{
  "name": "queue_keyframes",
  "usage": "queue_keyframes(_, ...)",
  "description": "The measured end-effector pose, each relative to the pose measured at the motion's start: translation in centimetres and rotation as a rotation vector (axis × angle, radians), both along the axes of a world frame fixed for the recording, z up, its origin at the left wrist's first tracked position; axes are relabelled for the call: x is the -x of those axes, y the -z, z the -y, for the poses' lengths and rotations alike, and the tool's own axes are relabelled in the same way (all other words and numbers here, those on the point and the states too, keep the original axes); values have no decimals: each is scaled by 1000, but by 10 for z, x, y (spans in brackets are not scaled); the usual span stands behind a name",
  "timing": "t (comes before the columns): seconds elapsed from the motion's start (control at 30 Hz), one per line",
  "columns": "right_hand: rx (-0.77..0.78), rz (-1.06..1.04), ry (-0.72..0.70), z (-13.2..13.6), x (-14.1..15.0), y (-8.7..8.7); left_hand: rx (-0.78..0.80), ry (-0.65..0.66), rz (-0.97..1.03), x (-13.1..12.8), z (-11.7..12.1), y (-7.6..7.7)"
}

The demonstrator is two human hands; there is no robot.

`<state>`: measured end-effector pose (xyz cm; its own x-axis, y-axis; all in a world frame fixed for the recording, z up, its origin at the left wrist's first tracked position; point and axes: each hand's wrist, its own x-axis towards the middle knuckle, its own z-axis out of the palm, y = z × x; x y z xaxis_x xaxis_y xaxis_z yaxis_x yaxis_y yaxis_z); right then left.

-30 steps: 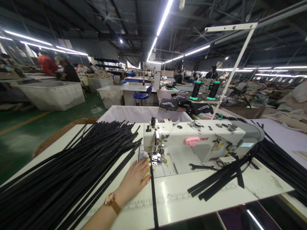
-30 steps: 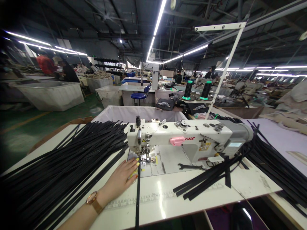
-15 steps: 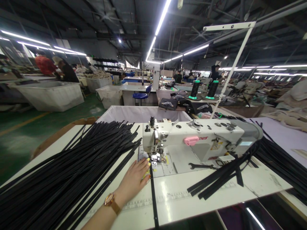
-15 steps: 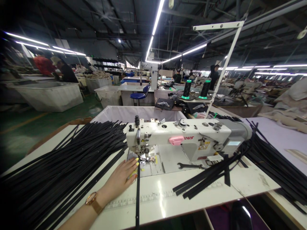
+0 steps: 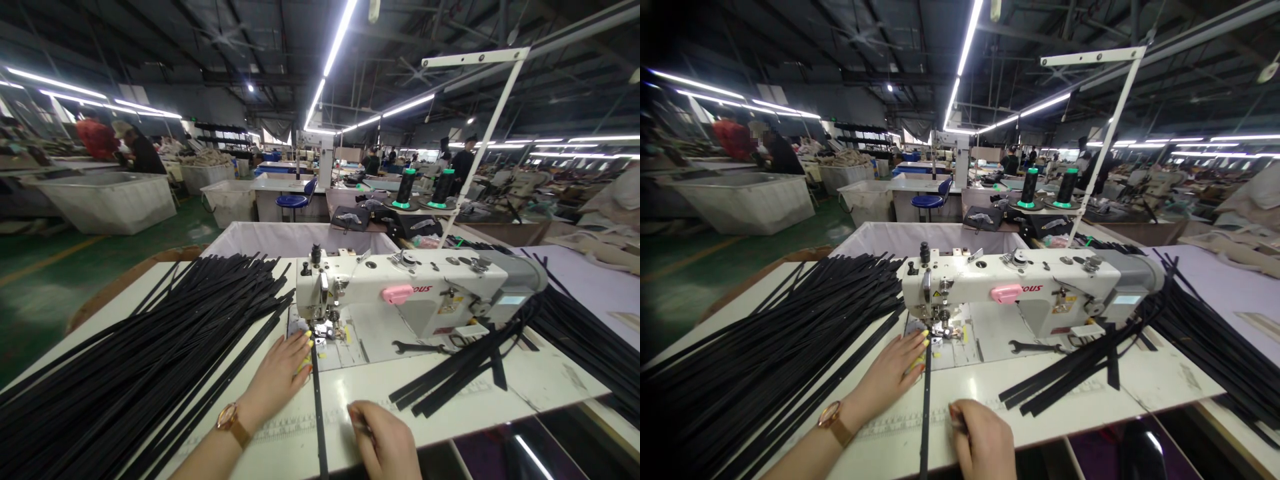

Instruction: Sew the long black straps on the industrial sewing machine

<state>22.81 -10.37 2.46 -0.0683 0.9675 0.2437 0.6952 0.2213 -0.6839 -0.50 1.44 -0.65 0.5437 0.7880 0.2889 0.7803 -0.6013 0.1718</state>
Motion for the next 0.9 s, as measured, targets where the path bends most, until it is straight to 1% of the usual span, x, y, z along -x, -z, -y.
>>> queue_keyframes(0.07,-45,114,-3,-19,2,7,-6,0,-1,0,0,0)
queue_keyframes(0.17,-28,211,-6,-30,5,17,-10,2,-8,0,0,0)
queue_keyframes(0.3,-36,230,-16,-28,5,22,-4,0,-13,0,0,-2)
queue_keyframes(0.6,-23,203,-15,-27,4,21,13,-1,-4,-1,1,-5)
queue_keyframes(0.77,10,190,-4,-27,4,20,25,-4,-10,-1,1,-4)
queue_keyframes(0.9,6,180,-11,-27,4,19,26,-3,-8,-1,2,-3)
